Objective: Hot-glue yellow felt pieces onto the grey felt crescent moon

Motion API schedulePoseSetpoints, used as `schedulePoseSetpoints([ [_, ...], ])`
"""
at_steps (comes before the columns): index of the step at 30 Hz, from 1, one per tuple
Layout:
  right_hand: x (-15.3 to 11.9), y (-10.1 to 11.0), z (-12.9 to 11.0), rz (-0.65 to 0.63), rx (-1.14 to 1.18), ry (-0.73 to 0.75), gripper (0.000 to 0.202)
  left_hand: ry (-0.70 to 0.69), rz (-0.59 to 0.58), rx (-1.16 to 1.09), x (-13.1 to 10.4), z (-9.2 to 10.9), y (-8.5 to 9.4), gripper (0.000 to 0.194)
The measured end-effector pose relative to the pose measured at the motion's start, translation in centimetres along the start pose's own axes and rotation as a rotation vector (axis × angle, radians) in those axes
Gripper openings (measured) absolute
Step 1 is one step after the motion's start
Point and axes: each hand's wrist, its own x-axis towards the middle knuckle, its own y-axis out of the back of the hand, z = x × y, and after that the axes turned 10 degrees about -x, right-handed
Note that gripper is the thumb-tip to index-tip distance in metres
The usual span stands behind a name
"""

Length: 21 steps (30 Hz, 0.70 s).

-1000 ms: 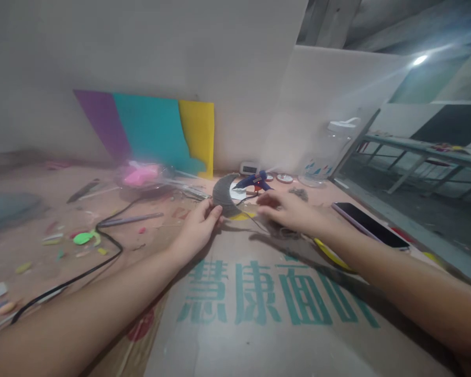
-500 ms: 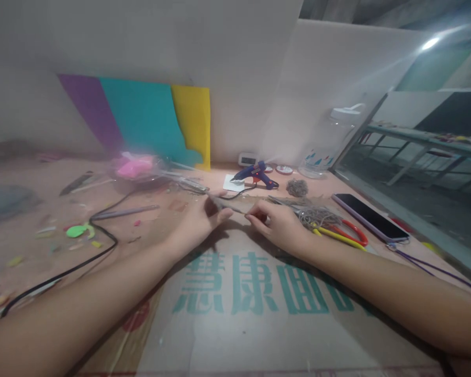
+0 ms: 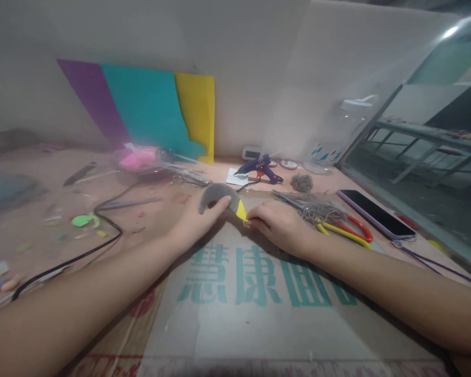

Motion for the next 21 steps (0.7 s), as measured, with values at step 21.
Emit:
schedulePoseSetpoints([
  [21, 0.1, 1.6, -1.7, 0.009, -0.066, 0.339, 0.021, -0.112, 0.092, 0.109, -0.7, 0.5, -1.1, 0.015],
])
